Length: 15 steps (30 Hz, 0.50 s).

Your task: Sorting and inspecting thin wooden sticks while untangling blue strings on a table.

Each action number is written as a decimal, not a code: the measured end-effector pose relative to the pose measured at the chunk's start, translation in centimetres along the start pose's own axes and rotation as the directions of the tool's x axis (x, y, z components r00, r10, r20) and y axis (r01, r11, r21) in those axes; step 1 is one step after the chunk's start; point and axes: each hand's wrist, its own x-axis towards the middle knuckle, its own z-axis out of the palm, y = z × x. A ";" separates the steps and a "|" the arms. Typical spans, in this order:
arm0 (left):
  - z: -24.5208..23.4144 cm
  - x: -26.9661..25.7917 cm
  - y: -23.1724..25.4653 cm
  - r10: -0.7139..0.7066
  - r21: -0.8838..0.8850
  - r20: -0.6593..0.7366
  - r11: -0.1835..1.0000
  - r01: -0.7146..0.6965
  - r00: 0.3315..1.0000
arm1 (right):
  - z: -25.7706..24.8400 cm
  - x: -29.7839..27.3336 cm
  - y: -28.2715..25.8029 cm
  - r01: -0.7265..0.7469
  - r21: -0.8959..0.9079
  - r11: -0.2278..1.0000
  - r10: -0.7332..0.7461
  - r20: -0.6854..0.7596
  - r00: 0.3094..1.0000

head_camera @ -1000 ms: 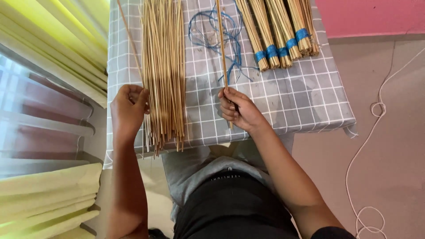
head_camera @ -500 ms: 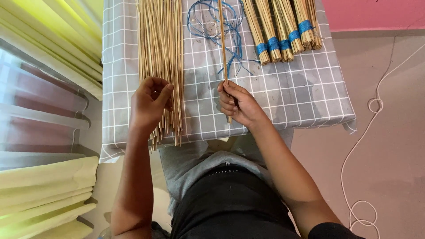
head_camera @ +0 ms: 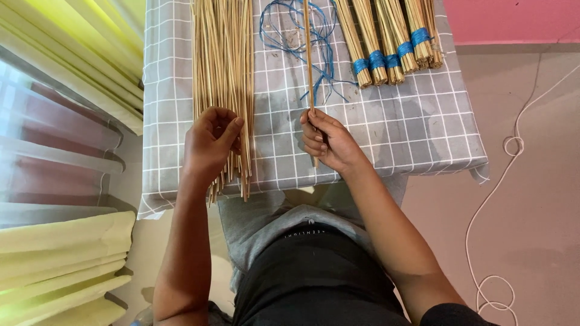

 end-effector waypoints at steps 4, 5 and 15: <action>0.1 0.2 -0.6 0.001 -0.019 0.010 1.000 -0.001 1.000 | 0.0 0.0 0.0 0.003 -0.009 1.000 -0.003 0.008 1.000; 0.1 0.2 -0.7 0.004 -0.019 0.015 1.000 -0.003 1.000 | 0.0 0.0 0.0 0.003 -0.015 1.000 -0.003 0.008 1.000; 0.0 0.0 -0.4 0.005 -0.009 0.030 1.000 -0.005 1.000 | -0.4 -0.1 0.2 0.000 -0.008 1.000 0.000 0.023 1.000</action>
